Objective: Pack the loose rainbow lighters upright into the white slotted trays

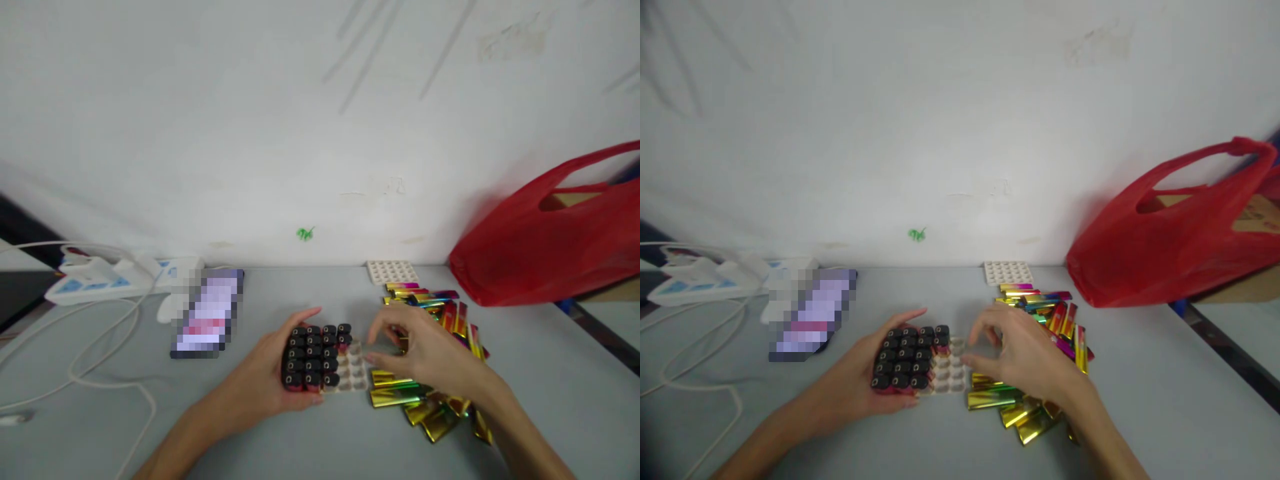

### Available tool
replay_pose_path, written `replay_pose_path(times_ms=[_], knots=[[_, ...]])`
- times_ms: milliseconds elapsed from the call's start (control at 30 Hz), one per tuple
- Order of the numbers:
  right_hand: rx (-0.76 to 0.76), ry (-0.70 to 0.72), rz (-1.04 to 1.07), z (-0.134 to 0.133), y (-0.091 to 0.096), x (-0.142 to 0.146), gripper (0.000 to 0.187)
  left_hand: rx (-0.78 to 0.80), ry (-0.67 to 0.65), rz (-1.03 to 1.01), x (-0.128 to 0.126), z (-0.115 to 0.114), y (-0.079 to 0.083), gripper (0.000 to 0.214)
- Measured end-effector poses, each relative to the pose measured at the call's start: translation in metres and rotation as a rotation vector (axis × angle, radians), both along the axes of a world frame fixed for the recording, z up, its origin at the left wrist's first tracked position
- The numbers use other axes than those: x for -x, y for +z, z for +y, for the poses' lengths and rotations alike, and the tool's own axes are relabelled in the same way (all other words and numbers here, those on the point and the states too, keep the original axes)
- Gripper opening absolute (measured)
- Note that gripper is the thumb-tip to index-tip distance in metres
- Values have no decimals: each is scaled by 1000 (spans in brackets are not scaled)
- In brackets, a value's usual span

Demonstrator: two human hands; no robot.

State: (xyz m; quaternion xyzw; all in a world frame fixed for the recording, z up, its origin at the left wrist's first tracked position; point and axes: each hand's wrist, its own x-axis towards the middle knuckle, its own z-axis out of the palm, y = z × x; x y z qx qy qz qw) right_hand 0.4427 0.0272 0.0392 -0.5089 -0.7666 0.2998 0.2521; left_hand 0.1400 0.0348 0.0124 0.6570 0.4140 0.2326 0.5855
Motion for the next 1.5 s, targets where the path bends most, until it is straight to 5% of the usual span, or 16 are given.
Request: replay_pose_path(times_ms=[167, 633, 867, 1167, 1300, 1500], knots=[[184, 141, -150, -6, 8, -4, 33, -41, -2, 16, 0, 0, 1, 111], [206, 211, -199, -18, 4, 14, 33, -74, -1, 34, 1, 0, 0, 112], [295, 68, 289, -17, 11, 15, 24, -63, -12, 10, -1, -1, 2, 109], [499, -136, 1016, -7, -3, 12, 28, -38, 0, 0, -1, -1, 0, 111], [614, -106, 1265, -7, 0, 16, 45, -30, -19, -2, 0, 0, -2, 111], [733, 52, 1383, -11, 0, 20, 27, -19, -14, -1, 0, 2, 0, 110]])
